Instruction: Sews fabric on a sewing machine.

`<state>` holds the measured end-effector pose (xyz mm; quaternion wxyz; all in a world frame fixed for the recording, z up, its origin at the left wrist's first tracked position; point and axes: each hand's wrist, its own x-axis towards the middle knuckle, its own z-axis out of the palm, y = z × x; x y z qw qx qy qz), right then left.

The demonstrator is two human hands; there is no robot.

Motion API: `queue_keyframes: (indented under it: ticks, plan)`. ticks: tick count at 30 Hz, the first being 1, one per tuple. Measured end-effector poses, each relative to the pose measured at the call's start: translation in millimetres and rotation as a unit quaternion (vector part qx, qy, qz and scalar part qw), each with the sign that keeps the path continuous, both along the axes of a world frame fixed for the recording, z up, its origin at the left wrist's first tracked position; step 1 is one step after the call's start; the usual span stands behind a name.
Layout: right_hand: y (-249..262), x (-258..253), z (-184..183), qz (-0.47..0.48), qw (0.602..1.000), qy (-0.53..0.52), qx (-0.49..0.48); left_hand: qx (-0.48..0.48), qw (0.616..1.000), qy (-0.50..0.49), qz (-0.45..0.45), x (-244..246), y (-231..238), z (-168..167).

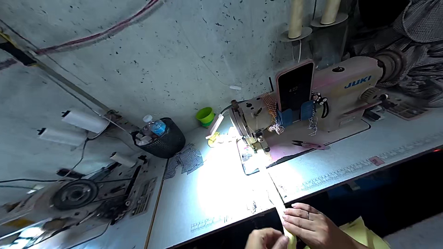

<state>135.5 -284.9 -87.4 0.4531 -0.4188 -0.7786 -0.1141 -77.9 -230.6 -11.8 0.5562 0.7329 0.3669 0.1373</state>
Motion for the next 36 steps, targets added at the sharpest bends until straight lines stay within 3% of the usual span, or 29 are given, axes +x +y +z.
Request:
queue_keyframes:
  ticks: [4,9,12,15,27,30,33,36]
  plan:
    - [7.0,-13.3,17.0,-0.016,0.995,0.089,0.039,0.033,0.994,-0.002,0.108,17.9,53.3,20.4]
    - [10.2,-26.9,28.4,-0.014,0.994,0.102,0.027,-0.072,0.963,-0.061,0.251,70.1,121.8,23.8]
    - [5.4,-28.9,24.6,-0.019,0.994,0.105,-0.002,-0.062,0.957,-0.066,0.276,82.1,140.1,11.9]
    - [-2.2,-28.4,14.9,-0.024,0.994,0.104,-0.035,-0.014,0.961,-0.041,0.272,81.0,144.2,-0.8]
    - [-10.3,-26.7,7.0,-0.023,0.99,0.027,-0.139,0.113,0.973,0.073,0.186,79.8,150.0,3.4]
    - [-10.8,-27.9,7.5,-0.027,0.987,0.025,-0.157,0.211,0.955,0.161,0.135,78.8,151.1,7.2]
    - [-13.7,-27.1,15.7,-0.033,0.986,-0.002,-0.163,0.295,0.942,0.125,0.101,75.4,162.5,-0.8]
    - [-15.9,-23.0,35.1,-0.039,0.985,-0.018,-0.164,0.334,0.926,0.152,0.088,76.6,179.7,5.1]
